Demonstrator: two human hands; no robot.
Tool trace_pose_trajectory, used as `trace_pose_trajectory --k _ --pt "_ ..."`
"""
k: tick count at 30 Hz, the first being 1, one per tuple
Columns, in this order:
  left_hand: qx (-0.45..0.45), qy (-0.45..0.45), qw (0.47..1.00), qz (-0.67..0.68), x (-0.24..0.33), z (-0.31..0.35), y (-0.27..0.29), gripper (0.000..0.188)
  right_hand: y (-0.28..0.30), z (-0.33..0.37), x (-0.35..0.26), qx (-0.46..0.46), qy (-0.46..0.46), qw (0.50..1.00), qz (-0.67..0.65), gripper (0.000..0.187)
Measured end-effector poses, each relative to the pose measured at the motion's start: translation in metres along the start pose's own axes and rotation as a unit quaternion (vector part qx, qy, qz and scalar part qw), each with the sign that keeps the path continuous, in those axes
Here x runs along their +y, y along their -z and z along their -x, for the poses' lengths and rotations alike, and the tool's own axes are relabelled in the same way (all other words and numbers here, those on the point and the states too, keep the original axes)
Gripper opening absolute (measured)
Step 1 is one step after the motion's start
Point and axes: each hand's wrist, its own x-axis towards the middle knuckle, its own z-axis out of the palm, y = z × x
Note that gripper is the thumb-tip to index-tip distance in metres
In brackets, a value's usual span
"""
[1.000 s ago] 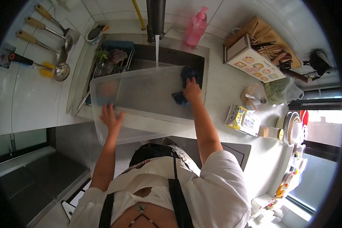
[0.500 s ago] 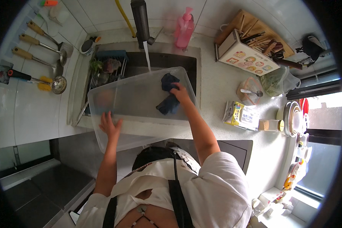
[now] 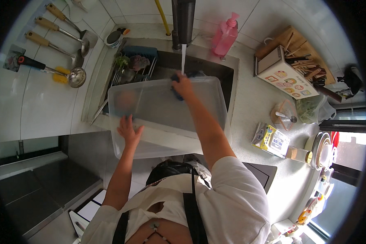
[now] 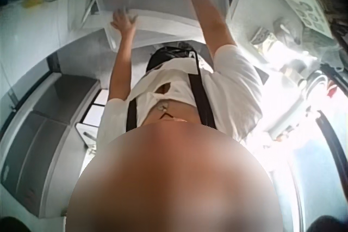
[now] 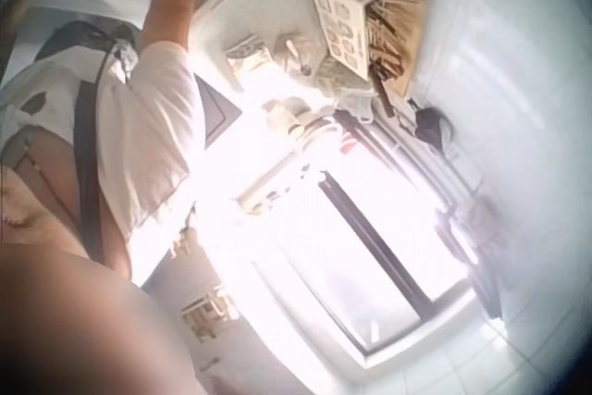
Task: The person picks up a plastic tray from a counter, moves to a sink, and wipes both sides of the tray with a cloth under running water before wringing out the cloth.
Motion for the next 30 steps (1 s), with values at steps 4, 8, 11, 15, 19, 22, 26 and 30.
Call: trace_pose_trajectory --k 4,8,11,15,19,22,26,30 --pt "0.000 0.001 1.000 0.000 0.004 -0.002 0.001 0.069 -0.062 0.008 -0.040 -0.019 0.076 0.991 0.110 0.058" --pt "0.014 -0.005 1.000 -0.005 0.001 -0.002 -0.003 0.070 -0.088 0.021 -0.107 -0.112 0.015 0.982 0.148 0.066" --pt "0.024 -0.016 0.999 -0.018 -0.001 -0.002 -0.005 0.069 -0.093 0.019 -0.126 -0.156 -0.006 0.969 0.190 0.068" --pt "0.004 0.008 1.000 -0.014 0.004 -0.001 -0.001 0.069 -0.090 -0.002 -0.101 -0.161 0.027 0.950 0.266 0.060" --pt "0.000 0.013 1.000 -0.018 0.005 -0.003 0.003 0.069 -0.064 -0.010 -0.099 -0.137 0.011 0.943 0.303 0.050" --pt "0.006 0.010 1.000 -0.013 0.004 -0.001 0.001 0.068 -0.050 -0.009 -0.083 -0.128 -0.004 0.942 0.311 0.048" --pt "0.013 0.011 1.000 -0.009 0.006 -0.002 -0.002 0.067 -0.013 -0.006 -0.043 -0.088 -0.045 0.938 0.331 0.045" --pt "0.006 0.016 1.000 -0.010 0.006 -0.002 0.001 0.068 0.038 0.002 -0.013 -0.033 -0.134 0.919 0.370 0.047"
